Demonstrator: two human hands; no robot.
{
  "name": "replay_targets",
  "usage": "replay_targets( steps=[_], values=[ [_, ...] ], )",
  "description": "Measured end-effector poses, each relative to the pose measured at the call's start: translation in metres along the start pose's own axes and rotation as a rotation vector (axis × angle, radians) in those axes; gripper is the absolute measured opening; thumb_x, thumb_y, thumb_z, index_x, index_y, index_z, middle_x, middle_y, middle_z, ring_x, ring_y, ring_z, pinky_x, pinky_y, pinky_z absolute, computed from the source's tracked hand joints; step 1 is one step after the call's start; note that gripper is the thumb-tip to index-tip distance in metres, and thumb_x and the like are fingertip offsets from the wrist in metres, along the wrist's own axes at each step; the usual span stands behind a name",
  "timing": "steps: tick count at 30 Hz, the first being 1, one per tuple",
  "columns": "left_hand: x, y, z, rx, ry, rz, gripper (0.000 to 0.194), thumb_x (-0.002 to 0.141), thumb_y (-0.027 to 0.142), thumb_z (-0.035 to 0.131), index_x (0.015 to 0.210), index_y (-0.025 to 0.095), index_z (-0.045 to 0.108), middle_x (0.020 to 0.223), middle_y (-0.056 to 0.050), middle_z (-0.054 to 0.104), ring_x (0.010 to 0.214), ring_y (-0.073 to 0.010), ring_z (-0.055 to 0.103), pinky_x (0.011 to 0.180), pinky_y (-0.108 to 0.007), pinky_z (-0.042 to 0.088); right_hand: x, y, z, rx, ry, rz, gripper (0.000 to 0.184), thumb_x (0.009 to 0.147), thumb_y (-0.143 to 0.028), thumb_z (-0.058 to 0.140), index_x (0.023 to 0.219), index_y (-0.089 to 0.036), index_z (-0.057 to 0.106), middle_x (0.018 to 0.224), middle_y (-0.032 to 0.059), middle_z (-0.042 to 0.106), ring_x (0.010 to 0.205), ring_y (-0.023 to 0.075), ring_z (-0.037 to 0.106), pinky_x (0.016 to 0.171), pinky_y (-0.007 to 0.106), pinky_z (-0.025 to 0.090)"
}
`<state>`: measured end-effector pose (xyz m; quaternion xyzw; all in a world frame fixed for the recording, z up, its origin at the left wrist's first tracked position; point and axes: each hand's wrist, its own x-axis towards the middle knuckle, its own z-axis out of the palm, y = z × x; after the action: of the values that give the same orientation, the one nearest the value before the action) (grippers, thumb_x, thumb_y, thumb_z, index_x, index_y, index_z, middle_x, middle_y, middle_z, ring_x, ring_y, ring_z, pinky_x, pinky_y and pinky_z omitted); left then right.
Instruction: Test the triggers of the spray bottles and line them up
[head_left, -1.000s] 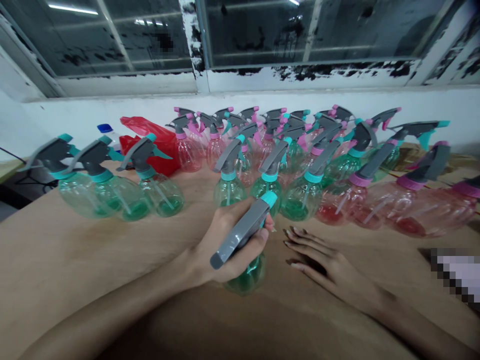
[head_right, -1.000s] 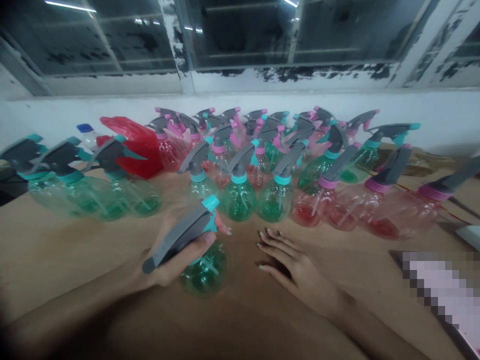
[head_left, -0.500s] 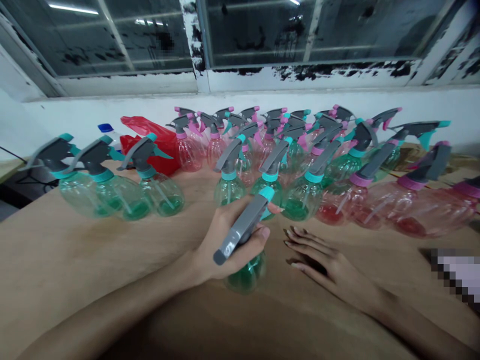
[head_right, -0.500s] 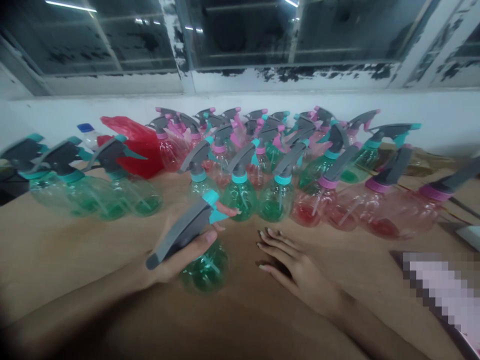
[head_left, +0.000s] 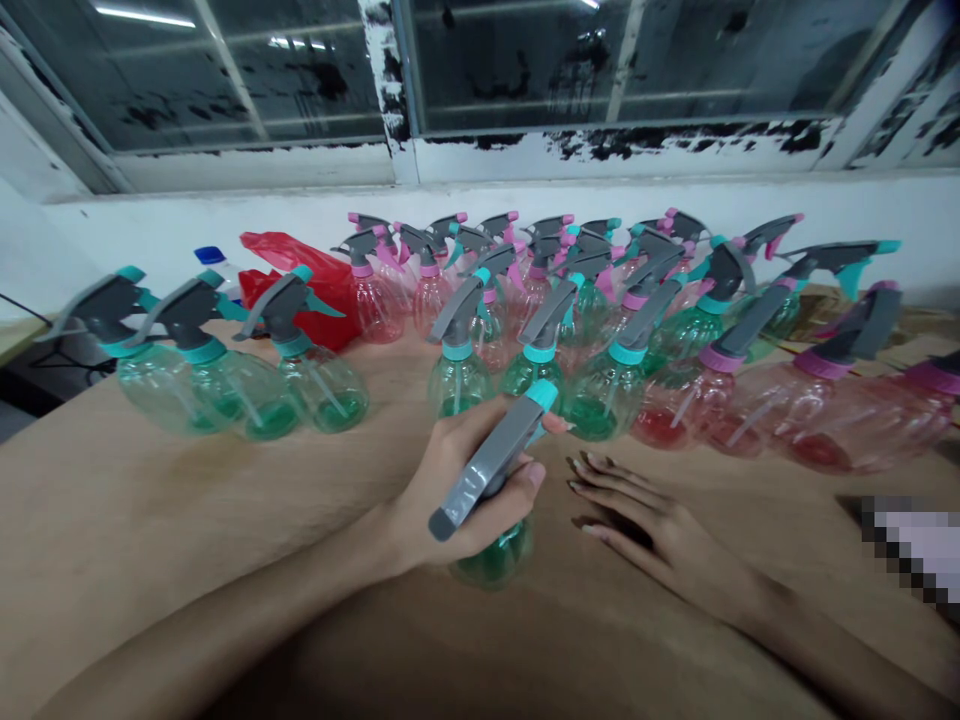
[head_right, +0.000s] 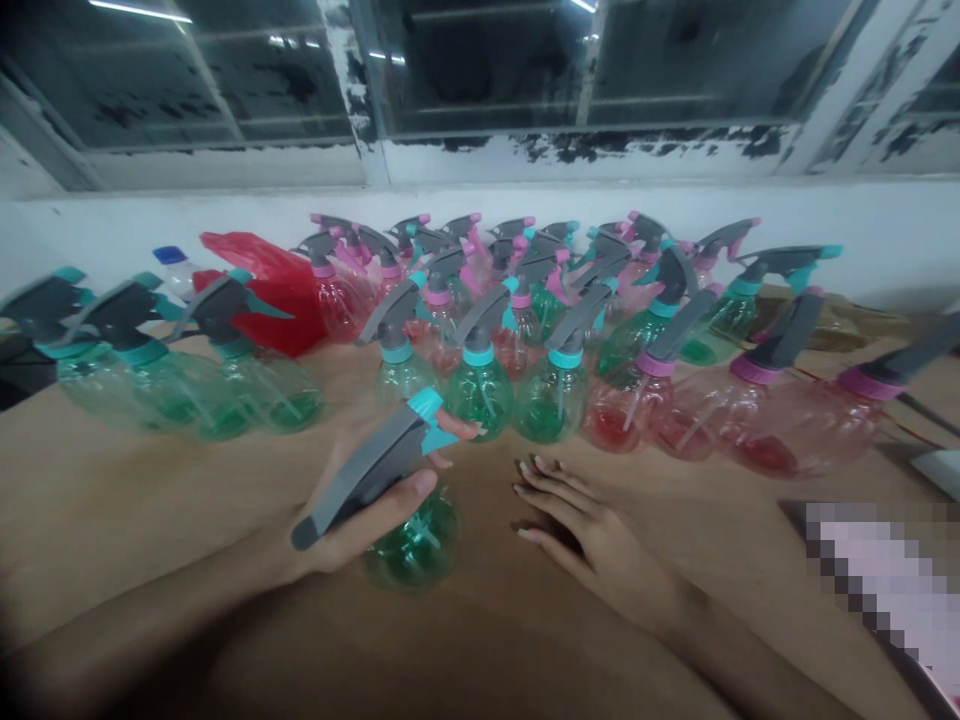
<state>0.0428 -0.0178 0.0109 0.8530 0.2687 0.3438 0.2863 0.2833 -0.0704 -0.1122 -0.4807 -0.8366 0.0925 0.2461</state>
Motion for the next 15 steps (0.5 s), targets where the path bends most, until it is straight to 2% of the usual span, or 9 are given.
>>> replay_targets(
  steps=[6, 15],
  values=[
    [-0.0003, -0.0008, 0.0004, -0.027, -0.010, 0.006, 0.029, 0.078, 0.023, 0.045, 0.105, 0.022, 0.054, 0.053, 0.006, 0.050, 0.043, -0.0123, 0.048, 0.049, -0.026, 0.045, 0.0004, -0.0015, -0.0004, -0.014, -0.012, 0.007, 0.041, 0.089, -0.033, 0.050, 0.129, -0.028, 0.048, 0.137, 0.0018, 0.048, 0.129, 0.0228, 0.039, 0.104, 0.048, 0.039],
    [-0.0006, -0.0021, 0.0010, -0.056, -0.007, 0.003, 0.029, 0.078, 0.022, 0.048, 0.106, 0.020, 0.055, 0.057, 0.004, 0.054, 0.045, -0.0134, 0.050, 0.054, -0.029, 0.049, 0.0003, 0.0006, -0.0002, 0.001, -0.002, 0.003, 0.042, 0.088, -0.034, 0.051, 0.129, -0.029, 0.048, 0.136, 0.0017, 0.049, 0.128, 0.0238, 0.040, 0.103, 0.047, 0.040]
  ],
)
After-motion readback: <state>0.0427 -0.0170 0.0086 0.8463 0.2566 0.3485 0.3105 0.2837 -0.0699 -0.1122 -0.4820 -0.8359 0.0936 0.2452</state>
